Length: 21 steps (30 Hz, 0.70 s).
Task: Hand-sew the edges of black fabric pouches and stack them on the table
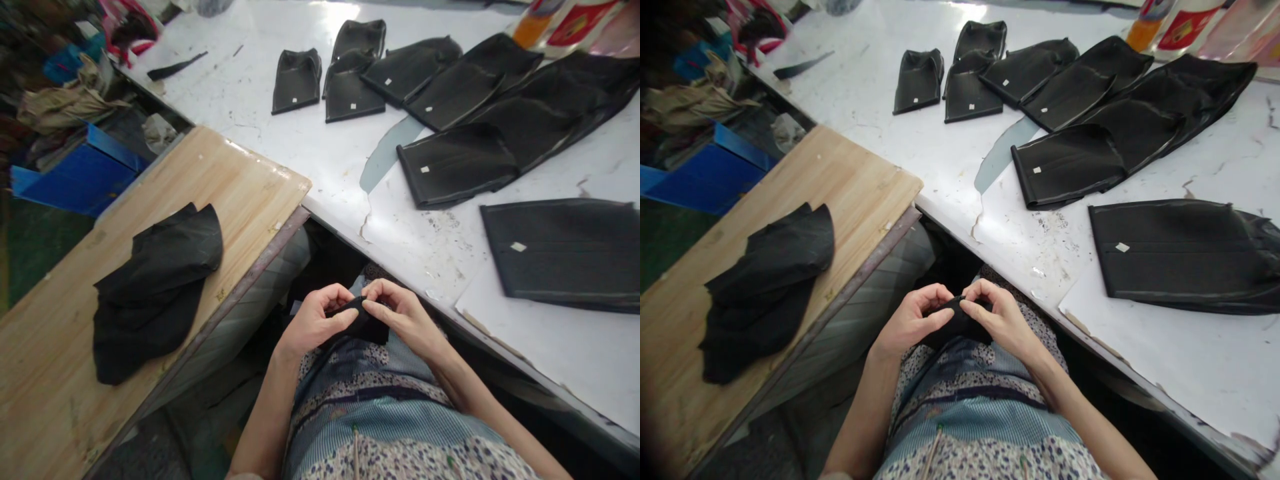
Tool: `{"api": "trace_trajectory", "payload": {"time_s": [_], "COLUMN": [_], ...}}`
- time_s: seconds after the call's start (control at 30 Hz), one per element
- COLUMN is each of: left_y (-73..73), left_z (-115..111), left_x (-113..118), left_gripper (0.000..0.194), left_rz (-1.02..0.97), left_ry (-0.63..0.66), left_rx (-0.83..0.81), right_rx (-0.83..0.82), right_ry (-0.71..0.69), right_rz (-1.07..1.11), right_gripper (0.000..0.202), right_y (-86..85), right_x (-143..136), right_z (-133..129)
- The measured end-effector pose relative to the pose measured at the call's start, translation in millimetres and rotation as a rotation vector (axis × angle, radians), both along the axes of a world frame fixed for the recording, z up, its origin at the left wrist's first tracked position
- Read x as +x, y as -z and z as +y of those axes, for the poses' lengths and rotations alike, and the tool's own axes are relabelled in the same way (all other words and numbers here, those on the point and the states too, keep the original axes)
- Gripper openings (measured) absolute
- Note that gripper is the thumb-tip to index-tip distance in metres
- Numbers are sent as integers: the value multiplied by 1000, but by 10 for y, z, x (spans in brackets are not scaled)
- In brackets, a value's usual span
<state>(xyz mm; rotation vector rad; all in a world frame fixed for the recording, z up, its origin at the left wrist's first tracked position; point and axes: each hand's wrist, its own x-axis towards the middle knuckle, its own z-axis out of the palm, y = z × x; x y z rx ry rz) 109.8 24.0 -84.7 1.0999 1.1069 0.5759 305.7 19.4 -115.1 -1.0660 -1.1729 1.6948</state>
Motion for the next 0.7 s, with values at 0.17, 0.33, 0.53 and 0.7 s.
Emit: {"api": "trace_trajectory", "payload": {"time_s": [0.17, 0.33, 0.53, 0.7], "left_y": [-19, -12, -5, -57], "left_z": [-14, -17, -33, -32], "left_x": [-4, 11, 11, -124], "left_gripper": [23, 30, 33, 34], "left_rz": [-23, -34, -9, -28], "left_ry": [-21, -58, -69, -77], "left_rx": [-60, -86, -94, -48], "right_rx": [-57, -62, 2, 163], "right_ry": [1, -11, 8, -10], "right_rz": [46, 58, 38, -12], "right_gripper": [19, 19, 21, 16], "right_y": [52, 80, 39, -59], "right_x": [-4, 1, -66, -125], "right_z": [-25, -16, 5, 25]}}
